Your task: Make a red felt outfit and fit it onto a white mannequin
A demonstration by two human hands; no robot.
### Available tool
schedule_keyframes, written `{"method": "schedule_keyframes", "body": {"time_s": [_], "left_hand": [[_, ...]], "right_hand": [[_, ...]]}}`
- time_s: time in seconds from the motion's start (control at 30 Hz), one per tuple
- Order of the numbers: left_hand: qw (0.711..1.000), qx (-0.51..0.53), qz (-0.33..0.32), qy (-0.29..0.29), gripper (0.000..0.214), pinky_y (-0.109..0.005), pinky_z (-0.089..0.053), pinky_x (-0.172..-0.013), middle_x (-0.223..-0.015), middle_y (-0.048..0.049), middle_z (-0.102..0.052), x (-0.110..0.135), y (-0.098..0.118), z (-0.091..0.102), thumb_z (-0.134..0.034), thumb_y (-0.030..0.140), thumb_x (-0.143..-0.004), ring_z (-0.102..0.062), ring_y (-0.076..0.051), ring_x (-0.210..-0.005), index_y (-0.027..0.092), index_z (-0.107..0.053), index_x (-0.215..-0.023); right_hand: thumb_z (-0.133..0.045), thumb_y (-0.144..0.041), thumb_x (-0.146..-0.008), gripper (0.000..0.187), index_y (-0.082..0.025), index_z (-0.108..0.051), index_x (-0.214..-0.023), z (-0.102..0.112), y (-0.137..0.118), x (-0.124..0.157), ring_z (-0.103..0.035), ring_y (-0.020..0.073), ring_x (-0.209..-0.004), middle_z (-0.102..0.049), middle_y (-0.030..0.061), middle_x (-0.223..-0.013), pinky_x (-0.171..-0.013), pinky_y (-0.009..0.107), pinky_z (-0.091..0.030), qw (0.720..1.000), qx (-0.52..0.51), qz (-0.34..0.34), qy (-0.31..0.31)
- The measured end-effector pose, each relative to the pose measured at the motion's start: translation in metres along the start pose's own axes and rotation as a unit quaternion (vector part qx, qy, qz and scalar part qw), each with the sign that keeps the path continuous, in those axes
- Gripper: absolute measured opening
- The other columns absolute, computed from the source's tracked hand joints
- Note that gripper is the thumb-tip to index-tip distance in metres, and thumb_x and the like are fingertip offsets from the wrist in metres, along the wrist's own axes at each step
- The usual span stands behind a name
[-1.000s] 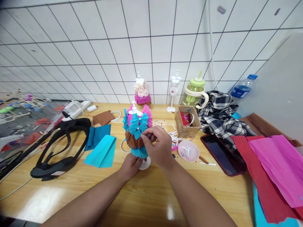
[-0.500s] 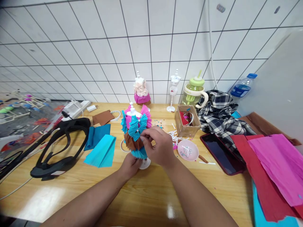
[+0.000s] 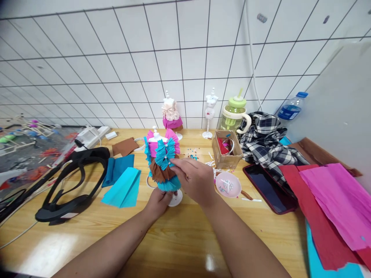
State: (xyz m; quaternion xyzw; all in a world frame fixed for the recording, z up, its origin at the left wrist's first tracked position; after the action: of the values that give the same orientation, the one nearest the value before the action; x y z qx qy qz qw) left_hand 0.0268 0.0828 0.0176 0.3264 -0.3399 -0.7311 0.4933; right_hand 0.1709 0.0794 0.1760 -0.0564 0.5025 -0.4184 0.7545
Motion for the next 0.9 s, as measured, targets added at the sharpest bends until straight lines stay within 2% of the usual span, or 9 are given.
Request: {"method": "schedule_keyframes", "body": {"time_s": [0.17, 0.23, 0.3, 0.37, 0.5, 0.57, 0.63, 0.8, 0.9], "left_hand": [[1.000, -0.019, 0.004, 0.004, 0.034, -0.027, -0.045, -0.067, -0.081, -0.0069, -0.070, -0.002, 0.003, 0.001, -0.040, 0.035, -0.093, -0.064, -0.019, -0.076, 0.017, -0.065, -0.077], [0.999, -0.039, 0.006, 0.010, 0.030, -0.027, -0.045, -0.067, -0.081, -0.0066, -0.071, -0.003, 0.003, 0.002, -0.044, 0.032, -0.091, -0.065, -0.020, -0.076, 0.018, -0.066, -0.077], [0.999, -0.051, 0.004, 0.016, 0.024, -0.027, -0.046, -0.067, -0.083, -0.0068, -0.072, -0.003, 0.003, 0.003, -0.048, 0.030, -0.088, -0.066, -0.021, -0.078, 0.018, -0.067, -0.078], [0.998, -0.057, -0.003, 0.013, 0.021, -0.028, -0.046, -0.069, -0.089, -0.0071, -0.074, -0.004, 0.005, 0.002, -0.051, 0.029, -0.086, -0.067, -0.023, -0.083, 0.019, -0.069, -0.085], [0.995, -0.104, 0.007, 0.005, 0.022, -0.029, -0.047, -0.068, -0.090, -0.0069, -0.075, -0.002, 0.004, 0.001, -0.052, 0.031, -0.087, -0.068, -0.024, -0.085, 0.021, -0.071, -0.090], [0.993, -0.117, 0.022, 0.010, 0.023, -0.029, -0.047, -0.067, -0.085, -0.0073, -0.075, -0.002, 0.002, 0.002, -0.053, 0.032, -0.086, -0.069, -0.025, -0.082, 0.020, -0.072, -0.086], [0.992, -0.120, 0.034, 0.015, 0.023, -0.030, -0.047, -0.066, -0.085, -0.0087, -0.075, -0.002, 0.000, 0.003, -0.054, 0.033, -0.086, -0.069, -0.026, -0.083, 0.019, -0.073, -0.087], [0.993, -0.110, 0.030, 0.013, 0.026, -0.034, -0.051, -0.074, -0.102, -0.0093, -0.075, -0.002, 0.001, 0.004, -0.056, 0.031, -0.085, -0.068, -0.029, -0.098, 0.020, -0.072, -0.102], [0.997, -0.076, 0.021, 0.015, 0.029, -0.034, -0.052, -0.084, -0.110, -0.0061, -0.073, -0.001, -0.001, 0.003, -0.061, 0.028, -0.081, -0.065, -0.027, -0.105, 0.023, -0.069, -0.109]], "right_hand": [[-0.056, -0.021, -0.089, 0.020, -0.026, -0.071, -0.100, 0.014, -0.004, -0.004, -0.068, 0.0168, -0.084, -0.075, 0.0028, -0.093, -0.072, 0.027, -0.052, 1.000, 0.018, 0.001, 0.018], [-0.055, -0.024, -0.089, 0.021, -0.025, -0.071, -0.101, 0.027, 0.007, -0.005, -0.067, 0.0171, -0.077, -0.075, 0.0035, -0.091, -0.069, 0.028, -0.050, 0.997, 0.065, -0.033, 0.019], [-0.055, -0.030, -0.088, 0.023, -0.025, -0.072, -0.104, 0.044, 0.033, -0.003, -0.065, 0.0160, -0.066, -0.074, 0.0029, -0.087, -0.062, 0.029, -0.047, 0.986, 0.126, -0.107, 0.001], [-0.055, -0.035, -0.087, 0.024, -0.027, -0.072, -0.103, 0.060, 0.066, 0.007, -0.065, 0.0170, -0.065, -0.074, 0.0012, -0.086, -0.059, 0.028, -0.044, 0.963, 0.180, -0.188, -0.065], [-0.053, -0.035, -0.086, 0.024, -0.027, -0.074, -0.093, 0.087, 0.123, 0.045, -0.066, 0.0203, -0.074, -0.074, 0.0029, -0.087, -0.061, 0.028, -0.042, 0.906, 0.251, -0.268, -0.213], [-0.053, -0.031, -0.084, 0.023, -0.026, -0.075, -0.091, 0.085, 0.143, 0.070, -0.067, 0.0201, -0.075, -0.074, 0.0041, -0.086, -0.061, 0.027, -0.042, 0.872, 0.245, -0.293, -0.305], [-0.054, -0.025, -0.081, 0.023, -0.025, -0.076, -0.089, 0.082, 0.151, 0.086, -0.068, 0.0207, -0.079, -0.073, 0.0058, -0.091, -0.063, 0.027, -0.043, 0.844, 0.272, -0.295, -0.355], [-0.052, -0.013, -0.080, 0.024, -0.016, -0.075, -0.085, 0.063, 0.148, 0.099, -0.069, 0.0261, -0.084, -0.070, 0.0159, -0.094, -0.062, 0.029, -0.043, 0.762, 0.407, -0.280, -0.419], [-0.052, -0.015, -0.083, 0.024, -0.007, -0.073, -0.091, 0.049, 0.141, 0.096, -0.070, 0.0305, -0.085, -0.070, 0.0224, -0.093, -0.063, 0.031, -0.046, 0.740, 0.442, -0.273, -0.428]]}}
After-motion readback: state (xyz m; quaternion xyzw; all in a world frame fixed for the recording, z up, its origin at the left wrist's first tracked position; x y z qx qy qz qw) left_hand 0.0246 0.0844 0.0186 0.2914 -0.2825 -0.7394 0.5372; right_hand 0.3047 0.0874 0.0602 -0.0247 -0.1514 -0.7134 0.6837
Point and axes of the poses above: each hand's wrist, its own x-axis away from the middle knuckle, its own z-axis out of the back of the hand, y = z × x, the point moved 9 cm from there along -x, towards the middle knuckle
